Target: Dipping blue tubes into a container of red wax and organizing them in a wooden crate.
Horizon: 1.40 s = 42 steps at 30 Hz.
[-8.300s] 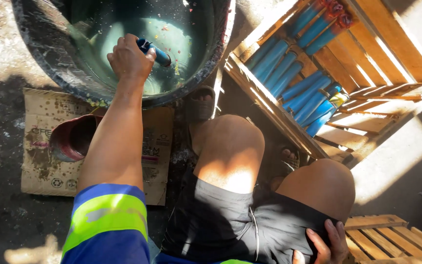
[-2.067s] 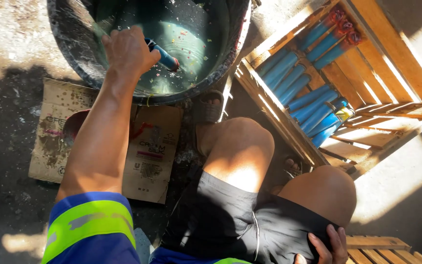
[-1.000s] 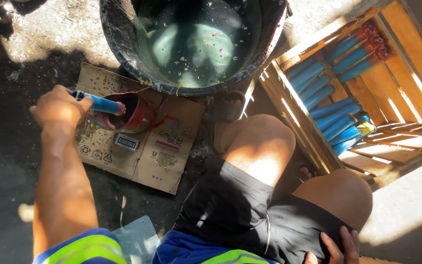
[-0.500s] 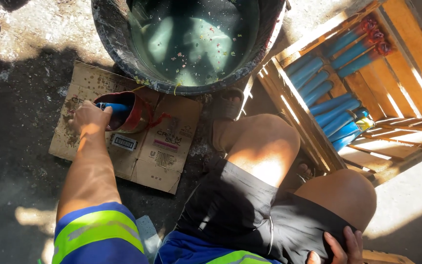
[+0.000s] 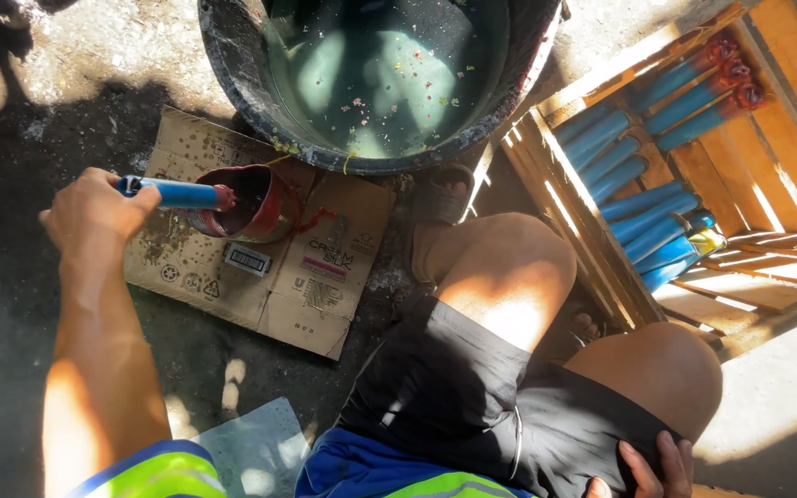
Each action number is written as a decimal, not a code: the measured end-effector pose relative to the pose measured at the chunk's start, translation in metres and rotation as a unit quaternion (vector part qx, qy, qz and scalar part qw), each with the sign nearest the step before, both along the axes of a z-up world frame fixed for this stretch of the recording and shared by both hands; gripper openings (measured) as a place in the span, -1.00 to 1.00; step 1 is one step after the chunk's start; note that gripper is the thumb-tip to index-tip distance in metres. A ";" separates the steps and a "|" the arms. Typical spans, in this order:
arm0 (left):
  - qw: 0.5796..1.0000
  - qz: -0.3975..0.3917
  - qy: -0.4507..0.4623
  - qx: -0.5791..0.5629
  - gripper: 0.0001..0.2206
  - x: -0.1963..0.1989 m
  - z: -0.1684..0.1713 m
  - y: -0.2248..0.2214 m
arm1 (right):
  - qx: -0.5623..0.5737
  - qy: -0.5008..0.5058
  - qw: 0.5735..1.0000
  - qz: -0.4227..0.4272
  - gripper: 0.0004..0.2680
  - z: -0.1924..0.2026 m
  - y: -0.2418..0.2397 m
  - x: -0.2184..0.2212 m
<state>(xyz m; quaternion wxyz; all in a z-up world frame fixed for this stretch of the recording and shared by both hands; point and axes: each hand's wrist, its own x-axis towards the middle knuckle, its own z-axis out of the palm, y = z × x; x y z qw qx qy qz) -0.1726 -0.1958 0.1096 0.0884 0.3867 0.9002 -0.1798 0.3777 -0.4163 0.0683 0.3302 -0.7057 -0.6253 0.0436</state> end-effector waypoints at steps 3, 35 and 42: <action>1.000 0.003 0.001 -0.010 -0.53 0.006 0.011 0.004 | 0.000 0.000 1.000 -0.001 -0.73 0.003 0.001 -0.003; 0.959 -0.218 0.158 0.092 -0.55 0.030 0.044 0.014 | -0.004 -0.008 1.000 0.005 -0.76 0.003 -0.004 0.003; 0.968 -0.226 0.007 0.110 -0.66 0.116 0.078 0.077 | -0.034 -0.011 0.999 -0.016 -0.74 0.014 0.001 -0.007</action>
